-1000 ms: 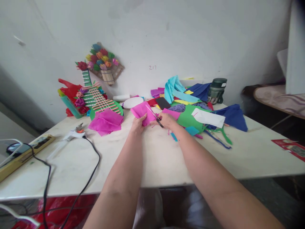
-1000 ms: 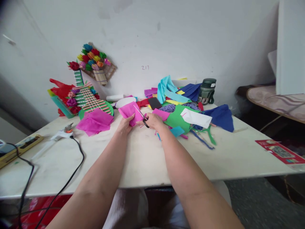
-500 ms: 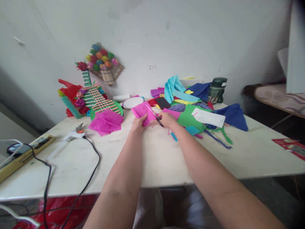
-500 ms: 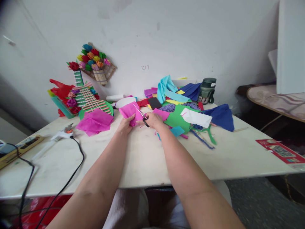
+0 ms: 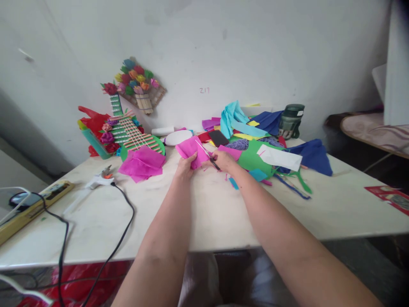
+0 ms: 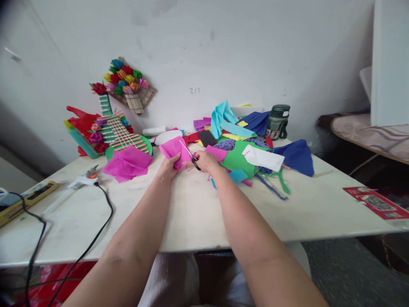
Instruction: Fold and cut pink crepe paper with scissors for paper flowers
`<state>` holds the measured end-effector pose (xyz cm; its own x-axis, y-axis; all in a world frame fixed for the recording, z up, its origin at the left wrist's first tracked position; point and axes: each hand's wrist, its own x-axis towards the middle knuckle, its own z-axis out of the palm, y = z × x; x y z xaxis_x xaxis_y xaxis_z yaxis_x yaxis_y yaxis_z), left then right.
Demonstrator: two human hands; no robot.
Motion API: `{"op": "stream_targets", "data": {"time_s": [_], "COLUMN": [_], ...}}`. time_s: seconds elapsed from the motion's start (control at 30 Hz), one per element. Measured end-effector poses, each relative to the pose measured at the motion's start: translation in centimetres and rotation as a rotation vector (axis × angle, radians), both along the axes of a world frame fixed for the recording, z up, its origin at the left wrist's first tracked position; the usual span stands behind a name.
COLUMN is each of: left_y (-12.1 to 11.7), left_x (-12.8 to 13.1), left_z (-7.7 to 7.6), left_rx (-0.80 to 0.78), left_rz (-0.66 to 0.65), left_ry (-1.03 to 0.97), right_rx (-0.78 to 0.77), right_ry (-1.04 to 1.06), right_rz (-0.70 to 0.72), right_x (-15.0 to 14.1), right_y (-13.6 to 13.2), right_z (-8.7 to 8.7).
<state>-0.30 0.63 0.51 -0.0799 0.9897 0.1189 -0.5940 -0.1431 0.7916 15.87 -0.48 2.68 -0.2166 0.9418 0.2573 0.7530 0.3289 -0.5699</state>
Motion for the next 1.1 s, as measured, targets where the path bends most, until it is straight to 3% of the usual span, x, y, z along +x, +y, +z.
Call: {"op": "stream_targets", "data": {"time_s": [0.5, 1.1], "left_y": [-0.71, -0.46], "left_x": [0.25, 0.2], "left_z": [0.76, 0.33], "left_rx": [-0.045, -0.026], "left_rz": [-0.02, -0.079], "left_ry": [0.022, 0.038], "right_rx": [0.006, 0.036], "right_ry": [-0.043, -0.014], "right_rz": [-0.042, -0.067], "right_x": [0.24, 0.12], "right_y": [0.1, -0.07], "right_z": [0.0, 0.13]}}
